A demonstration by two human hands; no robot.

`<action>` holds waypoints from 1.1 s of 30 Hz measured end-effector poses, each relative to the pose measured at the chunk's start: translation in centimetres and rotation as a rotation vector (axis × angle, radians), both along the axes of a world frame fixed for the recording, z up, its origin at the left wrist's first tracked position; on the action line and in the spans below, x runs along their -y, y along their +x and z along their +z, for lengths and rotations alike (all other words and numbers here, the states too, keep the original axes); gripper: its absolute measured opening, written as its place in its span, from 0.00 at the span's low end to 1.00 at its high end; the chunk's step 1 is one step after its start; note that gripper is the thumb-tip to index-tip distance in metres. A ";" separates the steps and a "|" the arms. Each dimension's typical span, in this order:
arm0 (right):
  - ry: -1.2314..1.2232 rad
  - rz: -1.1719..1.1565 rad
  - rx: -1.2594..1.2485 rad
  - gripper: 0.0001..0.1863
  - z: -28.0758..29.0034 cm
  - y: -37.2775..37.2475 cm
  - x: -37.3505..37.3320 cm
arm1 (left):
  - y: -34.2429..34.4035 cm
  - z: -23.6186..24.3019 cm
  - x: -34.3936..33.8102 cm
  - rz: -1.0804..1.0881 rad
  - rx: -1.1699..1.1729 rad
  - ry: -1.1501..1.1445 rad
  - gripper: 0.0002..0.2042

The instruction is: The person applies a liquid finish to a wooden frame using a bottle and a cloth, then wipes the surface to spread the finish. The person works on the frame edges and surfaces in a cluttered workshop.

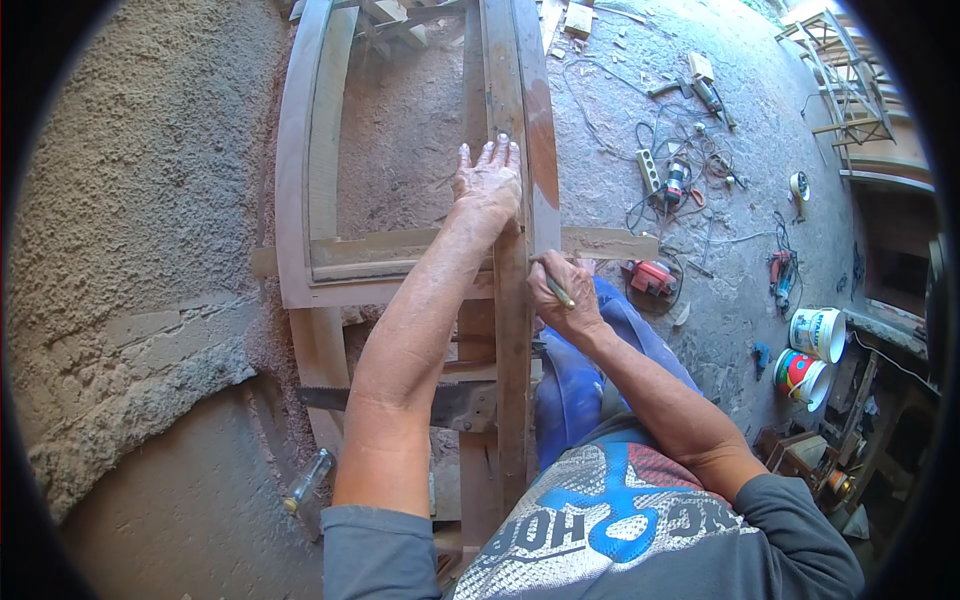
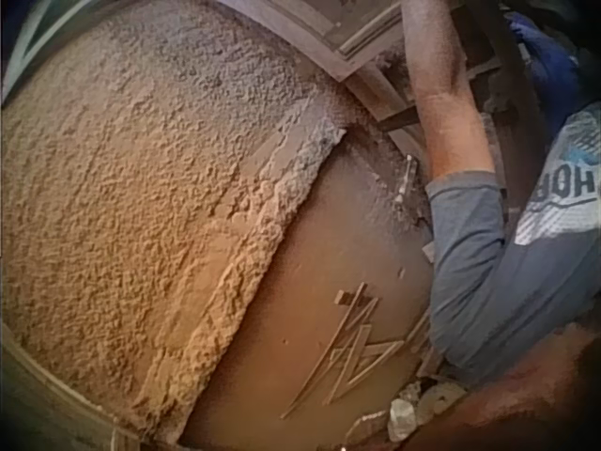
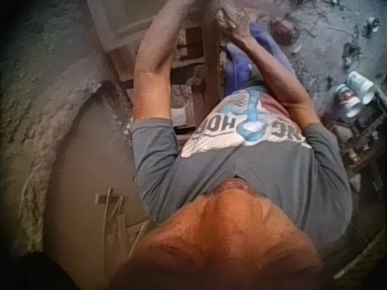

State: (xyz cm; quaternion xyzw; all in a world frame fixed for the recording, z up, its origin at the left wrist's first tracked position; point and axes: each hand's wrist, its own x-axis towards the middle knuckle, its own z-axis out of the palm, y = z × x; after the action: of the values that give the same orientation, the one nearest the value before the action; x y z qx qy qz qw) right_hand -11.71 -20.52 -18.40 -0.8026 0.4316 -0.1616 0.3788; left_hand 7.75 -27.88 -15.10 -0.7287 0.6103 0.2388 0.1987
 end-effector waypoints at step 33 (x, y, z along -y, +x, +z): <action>0.198 0.134 0.054 0.12 3.8 3.9 16.4 | 1.5 -8.1 -3.6 -0.155 0.241 -0.479 0.60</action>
State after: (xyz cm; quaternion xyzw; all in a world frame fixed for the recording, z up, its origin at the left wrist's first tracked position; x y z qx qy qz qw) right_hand -7.86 -36.92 -14.57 -0.7836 0.3804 -0.1140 0.4778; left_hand 9.21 -24.28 -23.24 -0.7292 0.6752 -0.0165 0.1095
